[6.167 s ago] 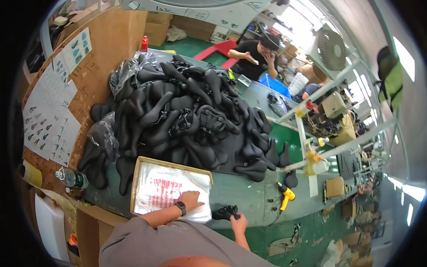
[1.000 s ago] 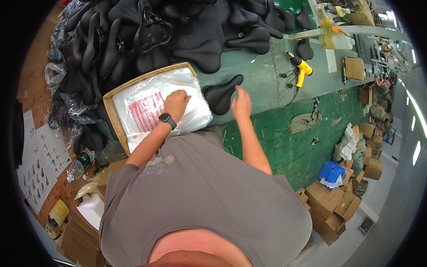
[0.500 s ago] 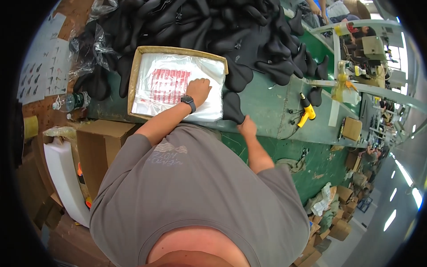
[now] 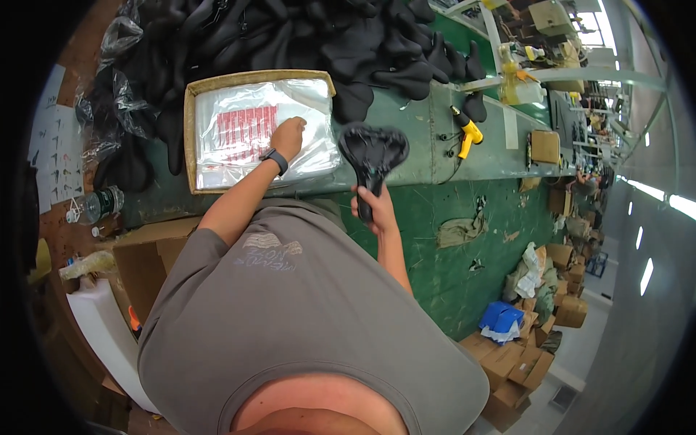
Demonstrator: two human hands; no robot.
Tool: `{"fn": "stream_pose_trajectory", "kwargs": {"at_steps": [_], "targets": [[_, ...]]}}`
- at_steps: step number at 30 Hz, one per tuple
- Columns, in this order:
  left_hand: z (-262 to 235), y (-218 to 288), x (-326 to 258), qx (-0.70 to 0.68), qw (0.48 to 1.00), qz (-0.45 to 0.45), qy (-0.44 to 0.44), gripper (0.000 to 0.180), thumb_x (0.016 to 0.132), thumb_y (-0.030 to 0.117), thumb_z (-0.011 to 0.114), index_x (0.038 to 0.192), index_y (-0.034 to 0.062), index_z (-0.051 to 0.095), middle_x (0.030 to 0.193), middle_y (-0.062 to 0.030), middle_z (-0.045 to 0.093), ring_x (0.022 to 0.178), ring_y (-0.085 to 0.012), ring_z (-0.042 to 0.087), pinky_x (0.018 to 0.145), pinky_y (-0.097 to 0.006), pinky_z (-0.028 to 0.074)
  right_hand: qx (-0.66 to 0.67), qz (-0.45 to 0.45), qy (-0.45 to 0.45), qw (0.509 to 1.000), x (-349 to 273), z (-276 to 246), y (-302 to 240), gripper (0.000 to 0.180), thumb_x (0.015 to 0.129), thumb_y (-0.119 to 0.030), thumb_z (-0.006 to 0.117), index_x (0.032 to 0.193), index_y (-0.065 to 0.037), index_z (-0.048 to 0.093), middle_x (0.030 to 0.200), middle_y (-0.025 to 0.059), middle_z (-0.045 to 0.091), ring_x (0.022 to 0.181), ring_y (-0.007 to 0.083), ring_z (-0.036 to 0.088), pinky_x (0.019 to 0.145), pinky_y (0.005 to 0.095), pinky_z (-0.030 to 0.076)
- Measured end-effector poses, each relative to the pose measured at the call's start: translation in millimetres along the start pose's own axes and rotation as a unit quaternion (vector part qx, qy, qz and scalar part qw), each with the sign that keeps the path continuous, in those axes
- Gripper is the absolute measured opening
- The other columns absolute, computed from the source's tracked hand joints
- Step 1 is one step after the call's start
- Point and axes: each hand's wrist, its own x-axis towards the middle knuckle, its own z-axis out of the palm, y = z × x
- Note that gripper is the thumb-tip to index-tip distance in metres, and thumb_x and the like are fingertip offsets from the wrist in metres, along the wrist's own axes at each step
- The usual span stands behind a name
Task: Packing bicycle seats into plastic bags and placing them into a cardboard box in a warehouse setting.
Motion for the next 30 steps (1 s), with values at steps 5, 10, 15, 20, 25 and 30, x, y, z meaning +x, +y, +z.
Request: {"fn": "stream_pose_trajectory", "kwargs": {"at_steps": [5,10,15,20,25,30], "targets": [[-27,-19,-13,-0.069,0.995,-0.076,0.014,0.025,0.103,0.018,0.051,0.111,0.0062,0.072,0.103,-0.0202,0.074,0.097,-0.0434,0.07,0.085,-0.051,0.054,-0.243,-0.043,-0.015,0.969,81,75,-19,0.067,0.086,-0.009,0.082,0.142,-0.006,0.046,0.094,0.0098,0.069,0.066,0.0155,0.066,0.053,0.0324,0.054],[-118,33,-14,-0.118,0.951,0.074,0.278,0.021,0.105,0.015,0.054,0.109,0.0002,0.067,0.111,-0.0209,0.068,0.108,-0.0426,0.062,0.094,-0.051,0.048,-0.653,-0.177,-0.065,0.733,127,95,-1,0.086,0.079,-0.014,0.083,0.155,-0.018,0.042,0.114,0.023,0.072,0.106,0.049,0.067,0.09,0.0538,0.054],[-237,120,-76,-0.074,0.926,0.362,0.075,0.009,0.102,0.007,0.055,0.103,0.0049,0.064,0.13,-0.0189,0.06,0.12,-0.0369,0.057,0.111,-0.051,0.04,-0.494,-0.013,-0.072,0.866,105,143,-39,0.114,0.077,-0.009,0.085,0.165,-0.009,0.012,0.085,0.013,0.069,0.07,0.028,0.069,0.058,0.0408,0.055],[-282,82,-116,-0.696,0.715,0.019,-0.071,0.017,0.104,0.012,0.048,0.105,0.0027,0.062,0.105,-0.0075,0.06,0.1,-0.0196,0.061,0.091,-0.035,0.05,-0.014,0.119,-0.129,0.984,85,176,-92,0.054,0.089,-0.003,0.071,0.138,-0.006,0.048,0.104,0.0143,0.068,0.068,0.0209,0.065,0.048,0.0325,0.05],[-251,78,-36,-0.523,0.847,-0.096,0.012,0.074,0.101,0.032,0.07,0.159,0.0029,0.035,0.114,-0.007,0.066,0.098,-0.0201,0.065,0.094,-0.035,0.051,-0.386,-0.233,-0.208,0.868,121,228,-106,0.072,0.089,-0.018,0.083,0.15,-0.002,0.048,0.133,0.0155,0.065,0.129,0.0272,0.059,0.11,0.0406,0.048],[-352,30,77,-0.607,0.757,-0.147,0.192,0.04,0.104,0.028,0.064,0.133,0.0022,0.061,0.121,-0.0113,0.069,0.104,-0.0197,0.067,0.08,-0.032,0.059,-0.352,-0.317,-0.113,0.873,197,213,-155,0.051,0.092,-0.003,0.072,0.141,-0.003,0.061,0.125,0.0133,0.074,0.113,0.0257,0.071,0.098,0.0371,0.055]]}}
